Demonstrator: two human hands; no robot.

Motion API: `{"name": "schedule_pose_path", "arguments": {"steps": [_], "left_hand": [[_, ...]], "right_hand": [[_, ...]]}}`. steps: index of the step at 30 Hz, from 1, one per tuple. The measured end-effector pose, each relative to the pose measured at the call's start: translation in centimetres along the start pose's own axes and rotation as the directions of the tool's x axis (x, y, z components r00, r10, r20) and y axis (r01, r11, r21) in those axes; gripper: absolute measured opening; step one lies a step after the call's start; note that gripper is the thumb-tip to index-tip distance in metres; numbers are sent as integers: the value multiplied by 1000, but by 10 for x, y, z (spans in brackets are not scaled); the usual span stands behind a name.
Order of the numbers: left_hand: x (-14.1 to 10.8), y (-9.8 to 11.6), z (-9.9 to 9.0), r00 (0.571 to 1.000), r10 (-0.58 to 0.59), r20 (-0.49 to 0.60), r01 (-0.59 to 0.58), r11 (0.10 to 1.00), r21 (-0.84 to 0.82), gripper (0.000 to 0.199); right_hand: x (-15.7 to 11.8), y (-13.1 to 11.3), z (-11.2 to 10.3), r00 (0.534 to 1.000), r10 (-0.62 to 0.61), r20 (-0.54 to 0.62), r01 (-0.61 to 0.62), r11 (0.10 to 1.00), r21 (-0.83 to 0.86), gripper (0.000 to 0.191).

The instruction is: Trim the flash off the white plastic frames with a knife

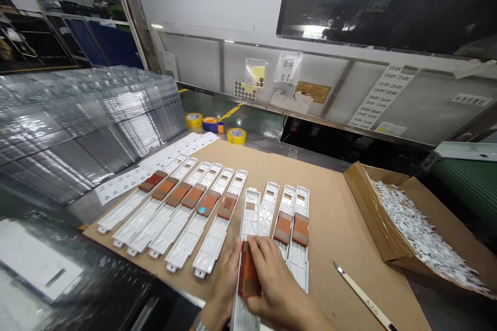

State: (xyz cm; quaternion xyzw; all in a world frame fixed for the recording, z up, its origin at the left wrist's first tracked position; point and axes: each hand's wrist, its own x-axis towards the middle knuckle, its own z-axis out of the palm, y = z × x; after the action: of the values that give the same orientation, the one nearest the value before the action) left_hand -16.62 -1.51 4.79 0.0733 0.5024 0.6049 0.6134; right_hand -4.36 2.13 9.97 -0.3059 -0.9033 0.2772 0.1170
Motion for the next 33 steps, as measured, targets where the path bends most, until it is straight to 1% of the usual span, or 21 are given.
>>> {"name": "schedule_pose_path", "arguments": {"steps": [2,4,6,7,8,9,10,11,12,13,14,16,18,19,21,24,25,27,29,31,33], "left_hand": [[-6,-3,0,1000,1,12,-1,1000,-18,44],[-14,-4,0,993,35,112,-28,998,-61,51],[-23,-3,1,976,71,205,-52,994,-101,57],[-27,-2,1,974,75,213,-55,993,-101,58],[-31,0,2,978,72,196,-56,995,-86,58],[-36,1,2,983,67,169,-58,997,-58,58],[-40,3,4,985,68,158,-64,998,-28,57],[-44,5,5,983,75,169,-76,997,-3,57],[-47,6,7,977,94,191,-98,995,12,56],[-51,7,9,971,117,210,-124,992,18,55],[-53,7,11,967,138,213,-145,989,19,55],[-57,6,13,967,173,187,-180,983,21,55],[-59,4,13,966,193,172,-201,979,29,55],[-59,3,12,966,193,171,-201,979,32,55],[-58,2,11,967,190,172,-199,979,36,55],[-52,-1,10,963,208,171,-220,974,57,54],[-50,-2,10,961,221,165,-238,967,89,55],[-47,-4,9,960,256,117,-276,936,218,56],[-44,-9,6,945,318,71,-320,864,388,59],[-42,-14,0,912,400,93,-386,757,528,61],[-38,-17,-7,883,445,149,-436,662,609,64]], "right_hand": [[-2,2,4,999,-14,-31,14,1000,-15,83],[-5,3,6,998,-14,-63,13,1000,-9,82],[-10,5,6,998,-18,-66,21,999,45,84],[-12,6,5,998,-22,-54,27,994,106,85],[-14,7,5,998,-7,-54,17,981,191,86],[-16,7,6,996,36,-76,-13,957,291,85],[-16,7,7,987,115,-116,-61,918,393,82],[-15,6,9,960,224,-167,-118,867,485,76],[-13,4,13,913,343,-221,-170,811,560,70],[-10,1,17,853,448,-267,-208,761,614,64],[-6,-2,21,800,520,-299,-227,724,652,62],[3,-9,28,731,587,-349,-233,695,681,59],[10,-15,31,689,605,-399,-236,708,666,57],[12,-17,32,677,609,-414,-248,718,651,56],[15,-18,31,667,618,-416,-284,727,625,56],[17,-14,32,681,633,-369,-315,708,632,55],[18,-11,34,684,639,-353,-322,698,640,54],[21,-4,40,675,656,-338,-336,681,651,53],[26,4,47,656,673,-343,-349,673,652,54],[32,11,52,651,667,-362,-344,684,643,55],[35,17,54,692,612,-383,-303,727,616,54]]}}
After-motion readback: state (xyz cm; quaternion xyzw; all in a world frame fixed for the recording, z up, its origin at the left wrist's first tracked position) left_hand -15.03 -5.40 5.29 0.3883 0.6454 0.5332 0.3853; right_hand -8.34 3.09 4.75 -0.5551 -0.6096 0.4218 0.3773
